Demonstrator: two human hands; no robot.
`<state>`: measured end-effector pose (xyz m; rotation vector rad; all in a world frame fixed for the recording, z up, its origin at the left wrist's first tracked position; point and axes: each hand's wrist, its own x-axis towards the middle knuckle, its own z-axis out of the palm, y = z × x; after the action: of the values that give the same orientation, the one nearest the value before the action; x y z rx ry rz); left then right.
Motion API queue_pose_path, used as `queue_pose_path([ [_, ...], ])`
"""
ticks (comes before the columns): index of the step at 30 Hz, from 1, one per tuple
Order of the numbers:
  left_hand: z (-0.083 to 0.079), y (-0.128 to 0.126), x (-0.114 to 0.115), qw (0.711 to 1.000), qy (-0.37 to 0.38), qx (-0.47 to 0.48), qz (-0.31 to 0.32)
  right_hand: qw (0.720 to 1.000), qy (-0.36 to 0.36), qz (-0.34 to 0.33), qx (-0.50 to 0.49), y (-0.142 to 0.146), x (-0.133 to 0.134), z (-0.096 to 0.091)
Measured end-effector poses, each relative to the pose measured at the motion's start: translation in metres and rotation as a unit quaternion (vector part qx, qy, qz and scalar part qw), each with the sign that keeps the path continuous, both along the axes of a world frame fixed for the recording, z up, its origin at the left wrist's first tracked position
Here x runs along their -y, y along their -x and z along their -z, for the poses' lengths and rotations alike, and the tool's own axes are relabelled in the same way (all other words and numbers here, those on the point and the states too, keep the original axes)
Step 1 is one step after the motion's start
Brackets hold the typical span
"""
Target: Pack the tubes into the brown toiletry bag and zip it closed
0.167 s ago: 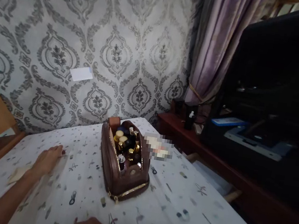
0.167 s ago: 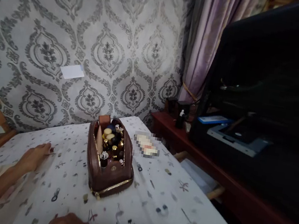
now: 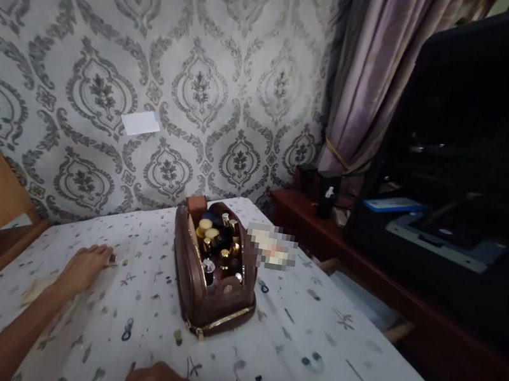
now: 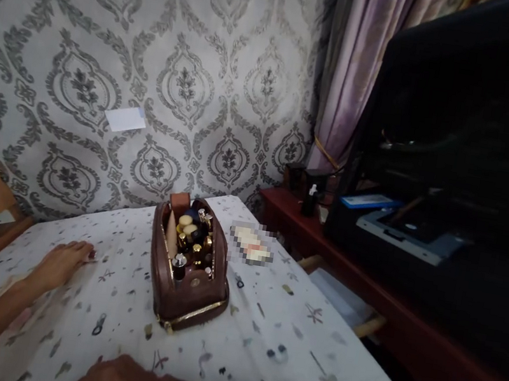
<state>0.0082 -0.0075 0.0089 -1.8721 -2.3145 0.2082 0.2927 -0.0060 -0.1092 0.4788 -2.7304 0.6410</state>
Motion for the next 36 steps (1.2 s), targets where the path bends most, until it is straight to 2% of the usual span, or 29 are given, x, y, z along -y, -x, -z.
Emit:
queue_pose_path([
  [3,-0.001,-0.012,0.007,0.999,-0.024,0.010,0.036,1.000,-0.010,0.011,-0.001,-0.006,0.004,-0.017],
  [6,-0.001,-0.029,0.016,0.987,-0.129,0.065,0.071,0.999,0.022,0.029,-0.003,-0.012,0.010,-0.037],
  [10,-0.004,-0.057,0.034,0.942,-0.277,0.172,0.079,0.979,0.179,0.095,-0.001,-0.015,0.012,-0.050],
  [13,-0.007,-0.079,0.049,0.925,-0.312,0.198,0.092,0.941,0.305,0.148,0.013,-0.014,0.011,-0.051],
  [15,-0.006,-0.091,0.058,0.931,-0.292,0.161,0.151,0.925,0.347,0.155,0.026,-0.014,0.011,-0.053],
  [18,0.002,-0.104,0.071,0.942,-0.224,0.095,0.233,0.927,0.347,0.141,0.030,-0.014,0.011,-0.058],
  [21,0.011,-0.111,0.083,0.947,-0.143,0.074,0.277,0.933,0.333,0.133,0.019,-0.014,0.013,-0.060],
  [24,0.015,-0.110,0.091,0.945,-0.096,0.111,0.294,0.933,0.334,0.134,0.016,-0.013,0.014,-0.059],
  [27,0.014,-0.097,0.094,0.949,-0.107,0.163,0.249,0.932,0.337,0.132,0.022,-0.014,0.013,-0.059],
  [30,0.009,-0.069,0.090,0.981,-0.113,0.131,0.083,0.929,0.343,0.133,0.028,-0.016,0.014,-0.061],
  [31,0.008,-0.057,0.087,0.989,-0.105,0.104,0.010,0.928,0.345,0.134,0.032,-0.016,0.014,-0.062],
  [32,0.007,-0.045,0.085,0.990,-0.104,0.088,-0.037,0.928,0.347,0.135,0.036,-0.017,0.014,-0.063],
  [36,0.005,-0.001,0.074,0.985,-0.078,0.061,-0.144,0.925,0.352,0.136,0.041,-0.017,0.014,-0.065],
])
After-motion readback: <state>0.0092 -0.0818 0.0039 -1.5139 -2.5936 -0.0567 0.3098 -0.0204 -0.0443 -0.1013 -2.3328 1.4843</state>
